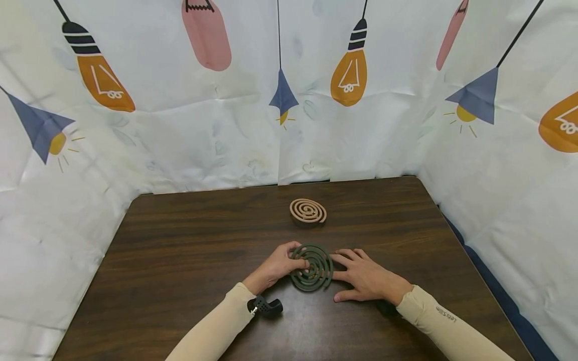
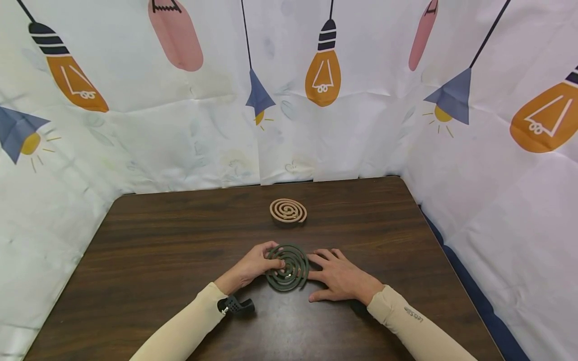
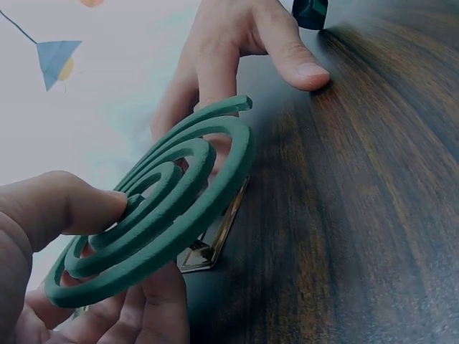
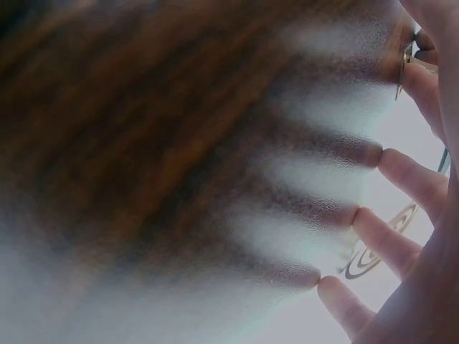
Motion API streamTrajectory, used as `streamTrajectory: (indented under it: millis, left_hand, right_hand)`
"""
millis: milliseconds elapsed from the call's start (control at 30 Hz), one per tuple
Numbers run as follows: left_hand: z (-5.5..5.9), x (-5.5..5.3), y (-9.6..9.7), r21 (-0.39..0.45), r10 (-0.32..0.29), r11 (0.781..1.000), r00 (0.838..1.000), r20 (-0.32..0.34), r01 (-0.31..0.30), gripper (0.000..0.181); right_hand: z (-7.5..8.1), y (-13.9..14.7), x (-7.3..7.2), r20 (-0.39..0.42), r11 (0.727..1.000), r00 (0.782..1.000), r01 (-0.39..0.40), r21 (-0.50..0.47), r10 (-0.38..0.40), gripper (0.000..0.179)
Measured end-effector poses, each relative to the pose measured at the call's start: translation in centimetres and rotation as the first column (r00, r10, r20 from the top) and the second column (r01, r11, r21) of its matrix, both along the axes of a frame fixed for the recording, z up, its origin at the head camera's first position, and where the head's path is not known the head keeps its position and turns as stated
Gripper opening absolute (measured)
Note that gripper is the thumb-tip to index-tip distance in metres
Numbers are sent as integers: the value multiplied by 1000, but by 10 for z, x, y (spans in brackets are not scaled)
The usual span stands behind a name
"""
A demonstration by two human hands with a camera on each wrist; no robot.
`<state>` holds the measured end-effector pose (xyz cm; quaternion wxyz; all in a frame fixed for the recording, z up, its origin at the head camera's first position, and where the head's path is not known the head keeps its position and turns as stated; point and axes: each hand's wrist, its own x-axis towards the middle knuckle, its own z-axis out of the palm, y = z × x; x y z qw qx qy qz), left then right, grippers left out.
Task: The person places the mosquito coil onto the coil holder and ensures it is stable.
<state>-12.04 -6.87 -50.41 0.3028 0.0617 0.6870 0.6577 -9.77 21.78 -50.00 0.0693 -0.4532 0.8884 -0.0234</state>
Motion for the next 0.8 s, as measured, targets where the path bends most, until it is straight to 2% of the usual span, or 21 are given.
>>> streamTrajectory:
  millis: [800]
  left_hand:
    - [3, -1, 2, 15, -10, 1000, 999, 33, 10, 38]
  right_hand:
    - [-1, 0, 0, -8, 1000, 1000, 0, -4, 0, 64]
